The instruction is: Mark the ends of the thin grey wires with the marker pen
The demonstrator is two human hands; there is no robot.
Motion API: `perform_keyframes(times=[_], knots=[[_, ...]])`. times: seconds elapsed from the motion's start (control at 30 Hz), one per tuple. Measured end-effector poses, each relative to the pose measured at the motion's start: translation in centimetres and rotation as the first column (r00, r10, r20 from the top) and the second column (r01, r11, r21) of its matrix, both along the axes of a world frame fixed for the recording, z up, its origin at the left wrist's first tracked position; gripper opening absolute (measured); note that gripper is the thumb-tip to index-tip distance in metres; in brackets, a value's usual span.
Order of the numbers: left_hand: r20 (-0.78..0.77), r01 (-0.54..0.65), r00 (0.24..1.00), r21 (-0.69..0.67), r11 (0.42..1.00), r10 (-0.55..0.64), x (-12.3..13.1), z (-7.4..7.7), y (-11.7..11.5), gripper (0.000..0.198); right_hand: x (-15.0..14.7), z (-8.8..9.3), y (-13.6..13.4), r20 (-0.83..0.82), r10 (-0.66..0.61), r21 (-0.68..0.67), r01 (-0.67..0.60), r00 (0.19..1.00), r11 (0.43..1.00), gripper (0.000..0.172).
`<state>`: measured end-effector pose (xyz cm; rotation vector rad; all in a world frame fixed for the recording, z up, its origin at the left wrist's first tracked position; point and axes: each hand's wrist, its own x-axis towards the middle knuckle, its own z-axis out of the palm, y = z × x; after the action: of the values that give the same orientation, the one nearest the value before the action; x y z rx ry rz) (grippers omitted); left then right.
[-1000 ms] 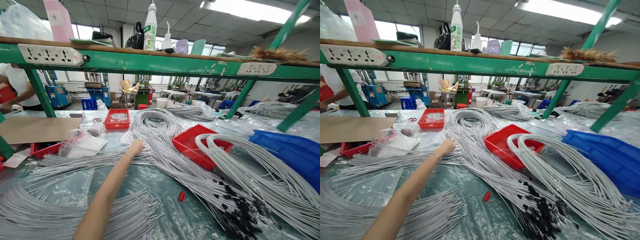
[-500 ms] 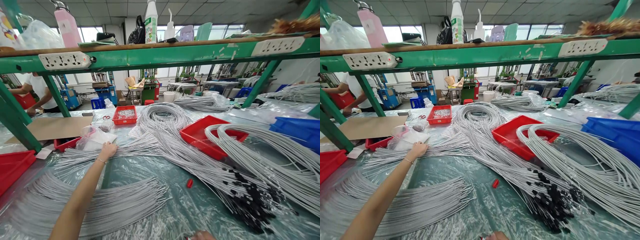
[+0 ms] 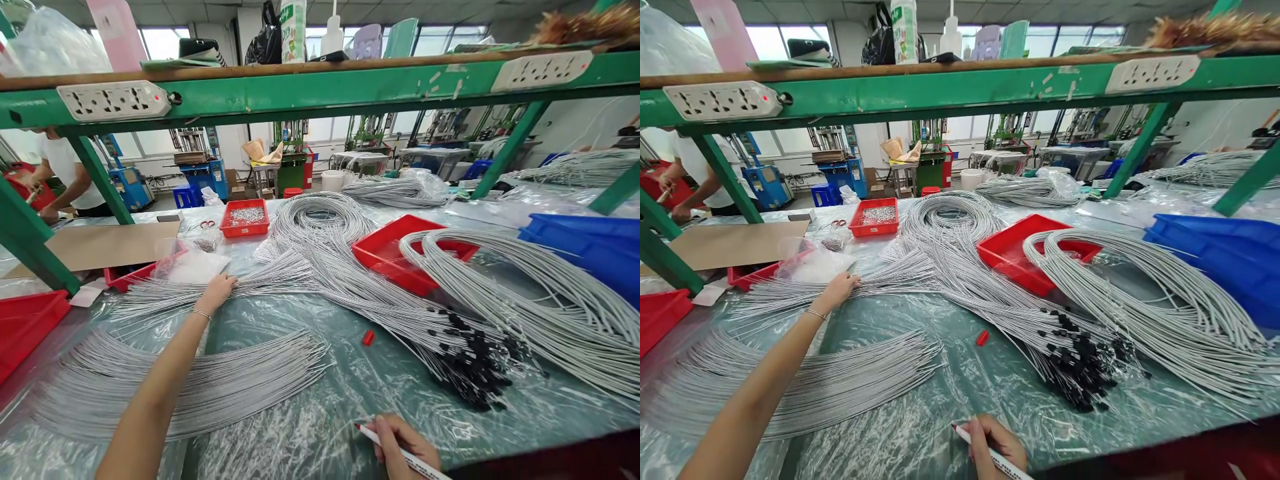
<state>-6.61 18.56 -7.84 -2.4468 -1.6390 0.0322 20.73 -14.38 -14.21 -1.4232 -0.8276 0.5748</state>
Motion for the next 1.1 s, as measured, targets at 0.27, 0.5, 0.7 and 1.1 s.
perform_keyframes(times=[0.27, 0.5, 0.7, 1.1], knots=[[0.049, 0.063, 0.997, -0.212, 0.975, -0.053, 1.7, 0.5, -5.9, 0.028, 0.7, 0.0, -0.5, 0.051, 0.063, -0.006, -0.063, 0.997, 0.998, 0.039], [0.146, 0.249, 0.968, -0.470, 0.847, -0.204, 1.3, -0.1, -13.0, 0.024, 1.4, -1.3, -0.7, 0.033, 0.090, 0.005, -0.091, 0.995, 0.996, 0.036], [0.332, 0.345, 0.923, -0.503, 0.792, -0.192, 0.9, 1.2, -12.9, 0.030, 1.5, -1.7, -1.0, -0.021, 0.105, 0.011, -0.105, 0.994, 0.994, 0.032], [0.571, 0.534, 0.818, -0.699, 0.476, -0.078, 2.4, 7.1, -16.7, 0.041, -0.5, 2.3, 1.1, -0.255, 0.350, -0.073, -0.379, 0.902, 0.923, 0.044]])
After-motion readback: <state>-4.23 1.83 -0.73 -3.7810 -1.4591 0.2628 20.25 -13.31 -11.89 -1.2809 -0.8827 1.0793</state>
